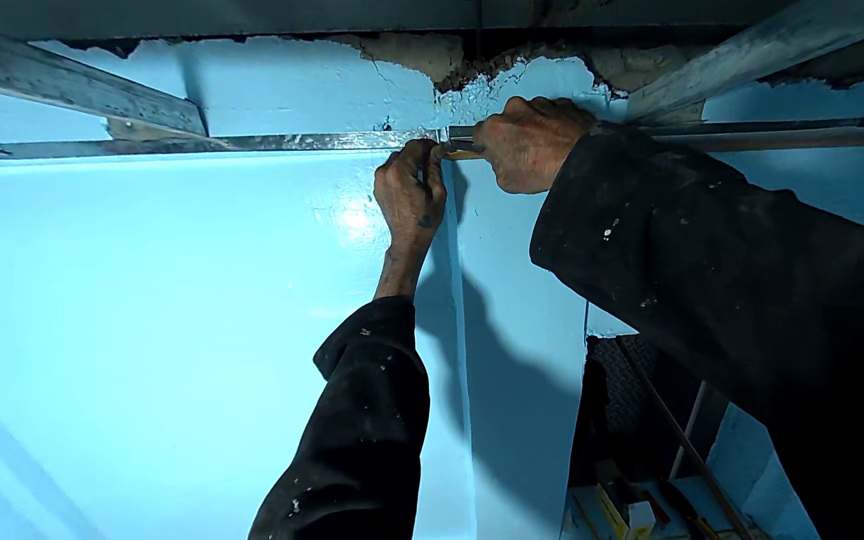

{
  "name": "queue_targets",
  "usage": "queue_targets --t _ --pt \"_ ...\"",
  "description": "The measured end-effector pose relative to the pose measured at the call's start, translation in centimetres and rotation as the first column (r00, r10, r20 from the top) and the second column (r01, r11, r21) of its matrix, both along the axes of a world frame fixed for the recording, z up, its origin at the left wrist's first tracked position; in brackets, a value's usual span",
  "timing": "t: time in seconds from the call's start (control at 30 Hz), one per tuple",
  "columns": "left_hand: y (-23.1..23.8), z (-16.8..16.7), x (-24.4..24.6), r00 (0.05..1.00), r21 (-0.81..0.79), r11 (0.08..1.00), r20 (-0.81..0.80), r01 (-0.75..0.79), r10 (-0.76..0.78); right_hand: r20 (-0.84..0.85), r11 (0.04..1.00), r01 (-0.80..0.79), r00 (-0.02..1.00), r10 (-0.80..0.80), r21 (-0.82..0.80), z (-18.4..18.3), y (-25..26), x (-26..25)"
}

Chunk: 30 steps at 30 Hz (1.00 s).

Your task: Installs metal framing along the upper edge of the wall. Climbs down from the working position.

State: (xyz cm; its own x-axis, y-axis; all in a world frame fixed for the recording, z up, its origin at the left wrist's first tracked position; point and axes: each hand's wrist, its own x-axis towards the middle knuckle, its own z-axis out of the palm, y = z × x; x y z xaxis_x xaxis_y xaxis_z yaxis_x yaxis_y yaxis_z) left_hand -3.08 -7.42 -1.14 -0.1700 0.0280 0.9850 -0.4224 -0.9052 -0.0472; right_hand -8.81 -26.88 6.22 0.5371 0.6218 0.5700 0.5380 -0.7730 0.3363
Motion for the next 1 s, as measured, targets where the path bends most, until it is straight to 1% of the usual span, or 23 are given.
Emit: queue_targets --t 0.13,0.3,0.37,0.4,0.47,0.57,0.63,0.7,0.77,0.87,0.93,0.97,1.0 --pt "0.1 0.0 0.3 1.000 -0.008 1.000 0.006 -0.003 0.003 -0.012 0.998 0.026 1.000 -0.026 -0.050 1.3 0.3 -1.2" --pt "-0.2 -0.3 0.4 0.999 -0.053 0.997 0.012 0.048 -0.048 -0.002 0.996 0.032 0.999 -0.032 -0.086 1.4 0.6 -1.1" --pt "-0.4 -0.4 0.3 0.992 -0.105 0.986 0.018 0.127 -0.125 0.001 0.996 0.030 1.000 -0.030 -0.085 1.5 0.6 -1.3" --pt "-0.5 -0.4 0.2 0.982 -0.148 0.971 0.020 0.190 -0.189 -0.009 0.995 0.035 0.999 -0.036 -0.088 1.5 0.7 -1.5" --pt "-0.5 -0.5 -0.1 0.948 -0.247 0.918 0.014 0.311 -0.318 -0.029 0.994 0.047 0.998 -0.050 -0.099 1.7 0.8 -1.8" --pt "-0.4 -1.2 -0.5 0.915 -0.362 0.854 -0.008 0.374 -0.404 0.036 0.993 0.044 0.999 -0.040 -0.109 1.5 0.6 -1.7" --pt "0.0 -2.4 -1.1 0.902 -0.368 0.840 -0.009 0.398 -0.431 0.100 0.996 0.011 0.995 -0.002 -0.086 1.1 0.0 -2.3" --pt "0.4 -4.3 -2.3 0.879 -0.346 0.844 -0.096 0.410 -0.466 0.148 0.997 -0.001 0.989 0.012 -0.074 0.6 -1.1 -3.5" --pt "0.9 -5.5 -2.5 0.859 -0.339 0.832 -0.113 0.439 -0.500 0.205 0.998 -0.047 0.977 0.056 -0.047 -0.2 -2.5 -3.4" --pt "-0.4 -9.1 -5.0 0.819 -0.254 0.870 -0.305 0.422 -0.486 0.238 0.983 -0.169 0.960 0.148 0.069 -2.7 -4.9 -2.3" --pt "-2.1 -12.6 -6.4 0.739 -0.183 0.882 -0.486 0.435 -0.466 0.232 0.945 -0.282 0.943 0.241 0.165 -5.1 -6.6 -1.6" --pt "-3.0 -14.5 -6.5 0.676 -0.165 0.882 -0.585 0.442 -0.448 0.222 0.919 -0.332 0.932 0.285 0.214 -6.4 -7.6 -1.2" --pt "-4.0 -16.8 -6.5 0.586 -0.148 0.884 -0.699 0.443 -0.410 0.217 0.892 -0.374 0.921 0.325 0.252 -7.8 -8.4 -0.8"
